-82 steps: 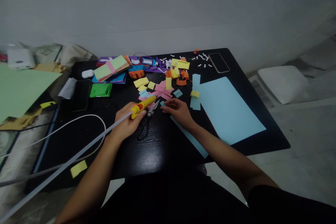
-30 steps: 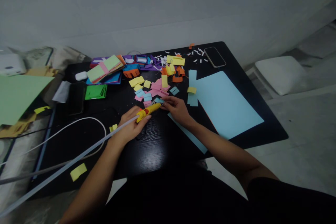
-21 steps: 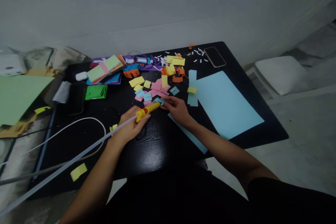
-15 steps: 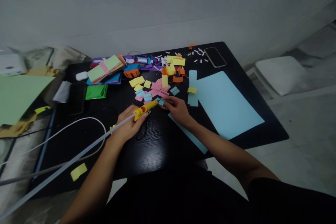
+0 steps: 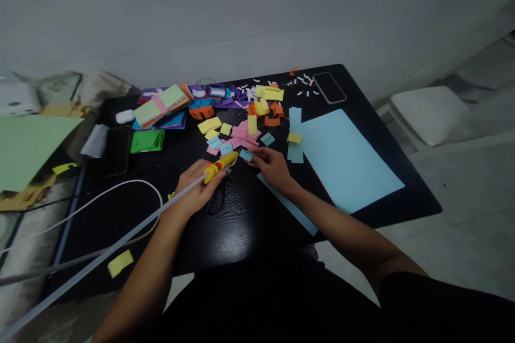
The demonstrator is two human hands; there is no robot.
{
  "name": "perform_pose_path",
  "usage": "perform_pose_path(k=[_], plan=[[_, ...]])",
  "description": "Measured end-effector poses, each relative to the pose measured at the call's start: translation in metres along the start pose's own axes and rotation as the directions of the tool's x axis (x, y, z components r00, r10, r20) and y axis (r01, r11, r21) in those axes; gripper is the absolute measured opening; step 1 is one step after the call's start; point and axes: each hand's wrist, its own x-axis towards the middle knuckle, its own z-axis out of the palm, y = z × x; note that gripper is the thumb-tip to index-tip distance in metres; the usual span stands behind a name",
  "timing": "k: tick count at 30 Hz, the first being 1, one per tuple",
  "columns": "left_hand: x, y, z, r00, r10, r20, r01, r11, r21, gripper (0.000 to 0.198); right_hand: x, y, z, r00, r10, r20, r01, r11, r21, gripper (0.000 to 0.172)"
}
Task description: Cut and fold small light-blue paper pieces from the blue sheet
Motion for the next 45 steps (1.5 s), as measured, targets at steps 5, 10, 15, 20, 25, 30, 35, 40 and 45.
perform_pose_path(k=[5,10,15,20,25,30,35,40,45], plan=[[0.002,-0.008,-0.007,0.997,-0.044,-0.057,0.046,0.998,0.035,0.020,0.000,-0.004,0.001,1.000,0.016,-0.009,-0.016,0.999,0.030,0.031],[-0.002,-0.041,-0.029,0.954,-0.270,-0.129,0.294,0.927,0.235,0.027,-0.002,-0.011,0.001,0.997,0.070,0.041,-0.074,0.992,0.100,0.034],[-0.013,-0.075,-0.040,0.880,-0.450,-0.153,0.476,0.825,0.306,0.035,-0.005,-0.016,0.001,0.992,0.113,0.055,-0.118,0.986,0.117,0.029],[-0.018,-0.093,-0.035,0.870,-0.483,-0.103,0.489,0.814,0.314,0.037,-0.007,-0.019,0.004,0.988,0.138,0.075,-0.147,0.980,0.137,0.021],[-0.011,-0.080,-0.034,0.889,-0.437,-0.137,0.458,0.833,0.310,0.034,-0.010,-0.024,0.006,0.987,0.121,0.102,-0.134,0.982,0.136,0.021],[0.004,-0.019,-0.011,0.918,-0.297,-0.262,0.311,0.950,0.012,0.016,-0.013,-0.021,0.005,0.992,0.031,0.123,-0.022,0.997,-0.078,0.025],[0.008,0.024,0.028,0.961,-0.278,-0.011,0.255,0.898,-0.358,0.026,-0.017,-0.013,0.008,0.985,0.001,0.170,0.008,0.999,-0.053,0.026],[0.003,0.021,0.035,0.943,-0.333,0.014,0.305,0.843,-0.444,0.022,-0.018,-0.011,0.010,0.983,-0.003,0.184,0.014,0.998,-0.062,0.030],[0.003,0.019,0.033,0.928,-0.366,0.067,0.345,0.778,-0.525,0.022,-0.017,-0.009,0.009,0.980,0.013,0.200,-0.005,0.999,-0.045,0.034]])
